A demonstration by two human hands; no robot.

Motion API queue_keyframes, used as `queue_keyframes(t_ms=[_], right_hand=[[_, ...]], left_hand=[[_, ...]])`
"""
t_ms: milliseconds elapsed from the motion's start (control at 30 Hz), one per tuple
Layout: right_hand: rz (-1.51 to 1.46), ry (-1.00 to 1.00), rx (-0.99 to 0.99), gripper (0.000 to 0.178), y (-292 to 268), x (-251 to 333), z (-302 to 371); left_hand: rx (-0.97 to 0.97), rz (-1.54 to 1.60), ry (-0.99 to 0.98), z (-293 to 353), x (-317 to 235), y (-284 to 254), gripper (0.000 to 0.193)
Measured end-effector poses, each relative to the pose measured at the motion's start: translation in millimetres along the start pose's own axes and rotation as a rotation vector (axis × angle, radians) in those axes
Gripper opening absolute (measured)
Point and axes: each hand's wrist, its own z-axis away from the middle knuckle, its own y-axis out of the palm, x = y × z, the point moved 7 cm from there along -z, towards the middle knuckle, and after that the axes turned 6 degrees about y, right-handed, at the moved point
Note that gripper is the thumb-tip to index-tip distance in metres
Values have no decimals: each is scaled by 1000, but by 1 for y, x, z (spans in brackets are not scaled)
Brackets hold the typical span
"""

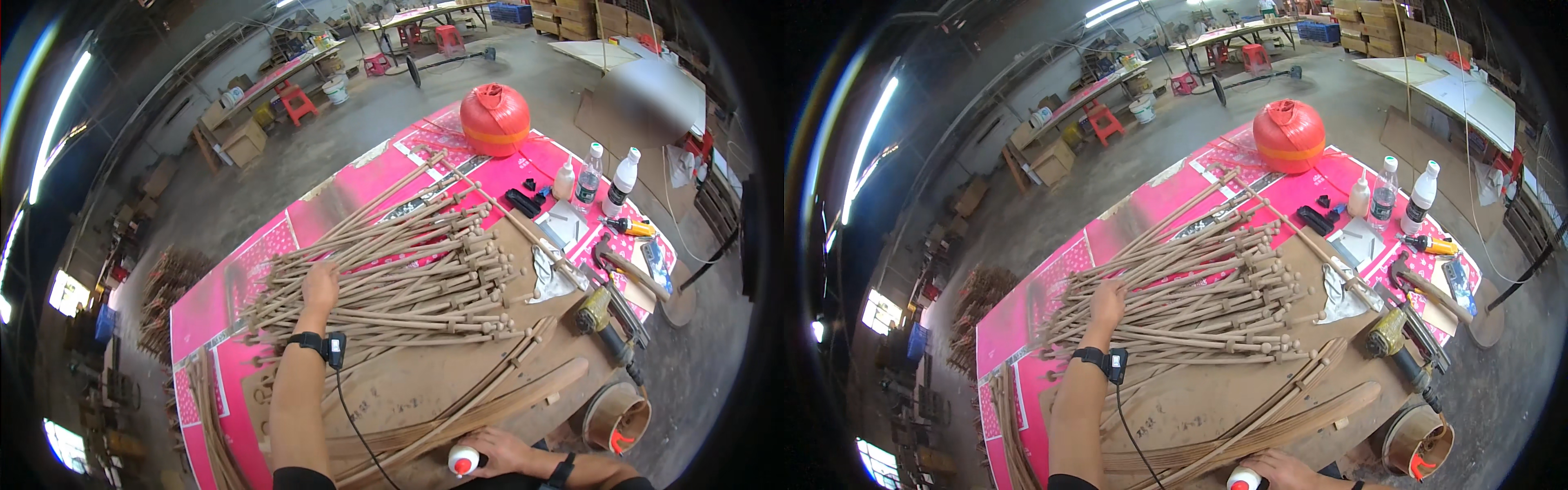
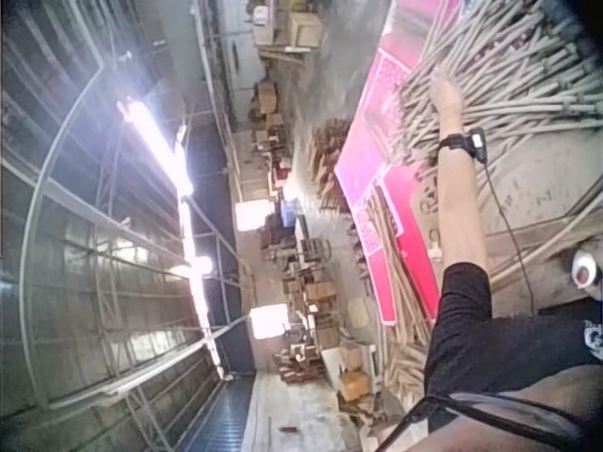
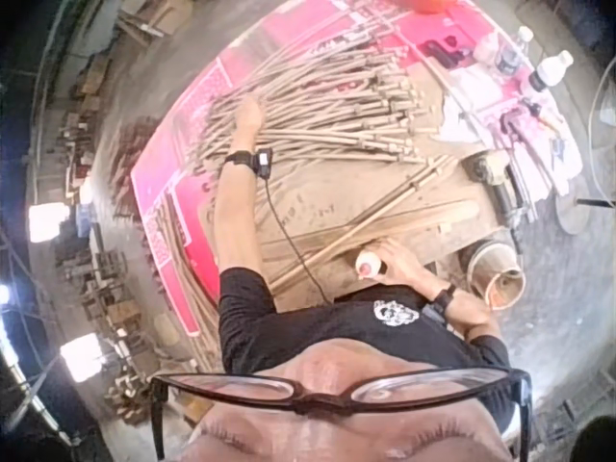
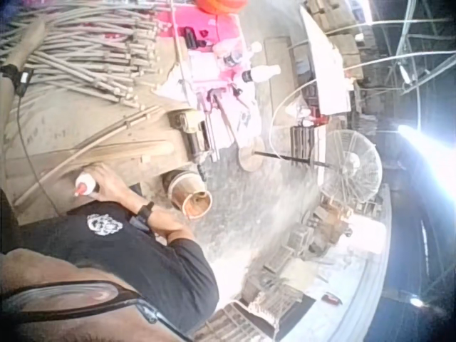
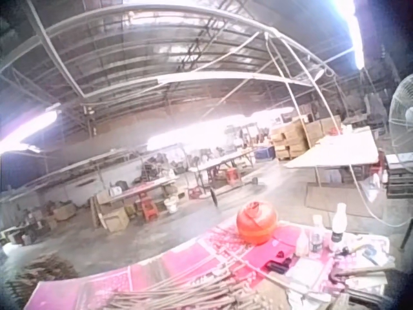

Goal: Assembling bamboo furniture parts by applying glue and using a nail gun.

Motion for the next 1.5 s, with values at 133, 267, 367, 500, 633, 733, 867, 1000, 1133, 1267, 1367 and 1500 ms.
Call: queue_keyframes(t_ms=[133, 267, 367, 500, 633, 733, 867, 1000, 1133, 1267, 1367, 1500], right_hand=[[6, -8, 14, 65, -4, 4, -3], [18, 3, 2, 65, -3, 2, -2], [21, 2, -4, 66, -2, 2, -1], [24, 13, -1, 66, -1, 2, -2], [21, 10, -20, 65, 3, -1, -1], [2, 1, -32, 64, 2, -2, 0], [3, -26, -18, 62, 3, -1, 1], [-1, -34, -29, 61, 4, 0, 2], [-31, -47, -23, 61, 9, -7, 1], [-15, -94, -91, 57, 0, 1, 0], [-18, -106, -110, 58, 1, 1, 0], [-14, -91, -69, 60, -1, 6, -2]], left_hand=[[-264, 29, 172, 9, -16, -28, 20], [-373, -49, 276, 21, -37, -53, 16], [-365, -70, 269, 31, -42, -69, 17], [-249, -41, 293, 42, -41, -88, 19], [-148, 32, 351, 65, -48, -104, 23], [-31, 215, 168, 83, -67, -121, 31], [137, 221, 46, 99, -52, -117, 25], [420, 546, -91, 130, -52, -109, 31], [513, 604, -210, 167, -61, -117, 35], [489, 765, -274, 221, -66, -109, 33], [437, 761, -266, 257, -68, -101, 30], [401, 762, -273, 302, -52, -78, 28]])
